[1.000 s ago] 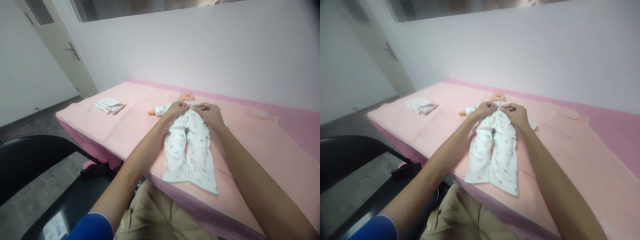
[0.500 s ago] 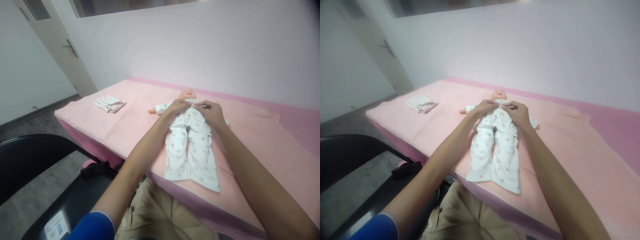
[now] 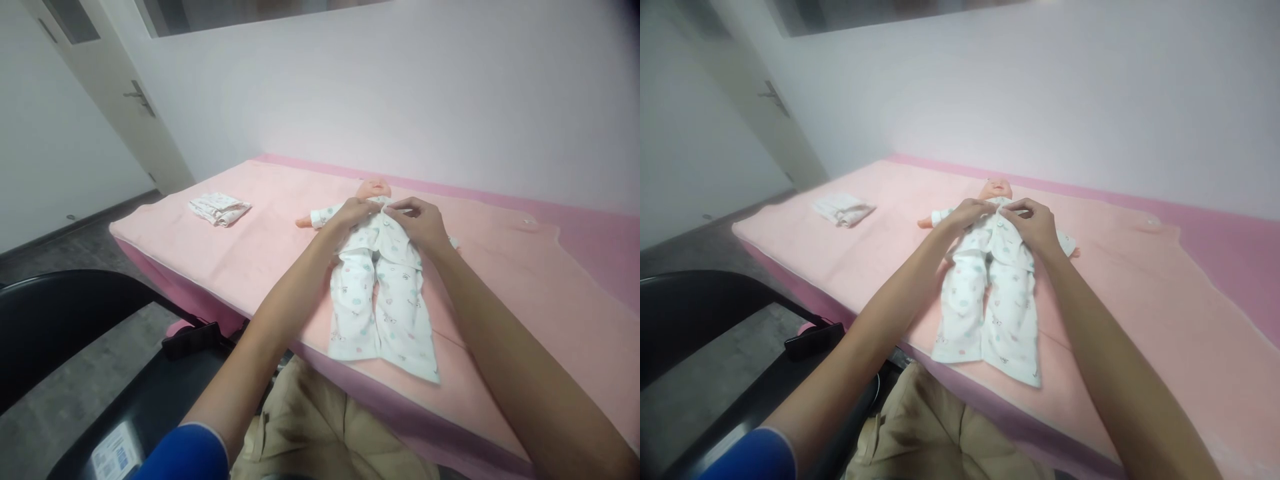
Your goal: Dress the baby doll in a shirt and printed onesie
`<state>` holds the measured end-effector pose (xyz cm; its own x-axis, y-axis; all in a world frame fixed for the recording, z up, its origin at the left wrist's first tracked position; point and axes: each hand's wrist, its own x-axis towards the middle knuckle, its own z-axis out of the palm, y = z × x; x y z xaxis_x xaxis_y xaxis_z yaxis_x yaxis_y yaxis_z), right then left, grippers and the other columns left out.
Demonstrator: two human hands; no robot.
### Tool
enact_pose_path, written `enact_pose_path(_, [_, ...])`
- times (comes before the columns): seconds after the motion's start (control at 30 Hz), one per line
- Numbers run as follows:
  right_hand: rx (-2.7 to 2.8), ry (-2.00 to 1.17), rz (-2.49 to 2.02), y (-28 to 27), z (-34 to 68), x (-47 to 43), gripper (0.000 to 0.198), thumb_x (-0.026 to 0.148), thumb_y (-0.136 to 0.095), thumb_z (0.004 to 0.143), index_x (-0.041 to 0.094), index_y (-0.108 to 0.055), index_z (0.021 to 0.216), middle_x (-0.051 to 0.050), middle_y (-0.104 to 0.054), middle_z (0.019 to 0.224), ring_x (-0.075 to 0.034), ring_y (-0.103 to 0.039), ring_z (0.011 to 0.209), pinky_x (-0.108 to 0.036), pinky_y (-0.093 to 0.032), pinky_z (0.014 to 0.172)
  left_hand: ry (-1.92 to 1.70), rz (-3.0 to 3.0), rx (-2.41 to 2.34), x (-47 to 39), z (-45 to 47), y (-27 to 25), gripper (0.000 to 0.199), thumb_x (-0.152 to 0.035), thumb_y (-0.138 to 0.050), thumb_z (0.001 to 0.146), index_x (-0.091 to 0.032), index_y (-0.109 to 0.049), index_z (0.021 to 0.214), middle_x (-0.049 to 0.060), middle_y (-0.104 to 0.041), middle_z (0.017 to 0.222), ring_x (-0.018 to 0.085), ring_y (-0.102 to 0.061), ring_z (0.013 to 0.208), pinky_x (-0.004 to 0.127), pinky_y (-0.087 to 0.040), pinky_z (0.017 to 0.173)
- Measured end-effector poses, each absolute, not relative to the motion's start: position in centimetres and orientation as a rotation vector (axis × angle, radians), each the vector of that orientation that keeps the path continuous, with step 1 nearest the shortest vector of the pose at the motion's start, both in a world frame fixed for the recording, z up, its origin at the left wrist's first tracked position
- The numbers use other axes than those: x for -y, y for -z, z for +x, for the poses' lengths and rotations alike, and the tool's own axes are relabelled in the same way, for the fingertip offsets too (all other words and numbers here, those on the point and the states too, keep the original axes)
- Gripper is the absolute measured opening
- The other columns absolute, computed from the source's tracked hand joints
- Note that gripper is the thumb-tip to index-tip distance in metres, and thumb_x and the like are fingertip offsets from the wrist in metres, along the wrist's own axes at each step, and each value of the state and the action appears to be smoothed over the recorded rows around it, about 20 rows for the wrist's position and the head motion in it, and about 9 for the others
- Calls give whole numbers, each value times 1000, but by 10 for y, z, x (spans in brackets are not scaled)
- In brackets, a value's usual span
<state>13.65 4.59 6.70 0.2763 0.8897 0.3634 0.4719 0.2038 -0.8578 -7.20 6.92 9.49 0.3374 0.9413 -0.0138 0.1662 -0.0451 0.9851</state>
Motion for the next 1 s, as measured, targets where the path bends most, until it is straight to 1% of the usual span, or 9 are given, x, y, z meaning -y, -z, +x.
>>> enact_pose_path(0.1, [1348,-453,-1404,-66,134,-47,28,44,-88,78,25,-80,97,-6,-82,108,-24,-73,88,-37,-58,80,-903,1500,-1048,-74,-66,-100,30,-31,-70,86,-23,-77,114,13,-75,108,27,-67,120,28,-51,79])
enact_pose_path(0.2, [1372,-400,-1389,-66,133,-48,32,45,-87,80,26,-80,105,-6,-81,115,-24,-72,93,-39,-58,88,-881,1507,-1096,-86,-50,-104,29,-30,-72,84,-18,-78,110,15,-75,98,29,-68,115,29,-50,78])
enact_pose_path(0.4, [1362,-402,-1450,-63,133,-49,28,45,-87,80,24,-85,99,-7,-81,97,-25,-71,84,-38,-58,77,-812,1534,-1200,-105,-33,-96,36,-39,-72,85,-12,-79,108,12,-71,79,29,-70,103,31,-49,73])
enact_pose_path(0.53, [1356,-392,-1458,-61,132,-50,30,46,-86,80,24,-86,101,-7,-81,93,-26,-71,82,-39,-57,76,-772,1549,-1202,-110,-32,-92,40,-43,-75,84,-9,-78,106,11,-71,73,31,-69,97,33,-49,73])
enact_pose_path(0.6, [1366,-365,-1460,-61,131,-51,30,46,-85,80,24,-85,100,-7,-83,99,-26,-71,85,-40,-57,79,-772,1543,-1161,-109,-33,-92,39,-41,-74,85,-9,-78,106,11,-71,73,30,-69,96,32,-49,73])
enact_pose_path(0.7, [1381,-332,-1444,-61,129,-52,29,45,-84,81,23,-85,100,-8,-83,107,-25,-69,87,-40,-56,83,-787,1533,-1069,-102,-39,-93,34,-41,-76,87,-12,-77,105,10,-72,77,28,-70,93,32,-51,73])
enact_pose_path(0.83, [1379,-319,-1439,-60,126,-52,22,38,-81,82,23,-84,97,-7,-82,106,-24,-69,88,-39,-56,84,-787,1530,-997,-92,-44,-89,34,-49,-77,90,-17,-76,98,8,-74,83,24,-71,86,31,-52,72])
enact_pose_path(0.9, [1388,-304,-1455,-60,125,-51,18,32,-79,82,24,-84,97,-6,-82,102,-24,-69,87,-38,-55,84,-807,1529,-967,-92,-42,-85,30,-46,-75,91,-16,-75,92,7,-75,87,21,-71,84,29,-52,73])
enact_pose_path(1.0, [1351,-294,-1446,-60,123,-49,24,33,-82,81,24,-82,103,-5,-83,102,-22,-69,84,-37,-55,83,-865,1508,-971,-98,-36,-79,22,-35,-72,92,-14,-74,85,7,-75,89,18,-70,84,26,-52,74])
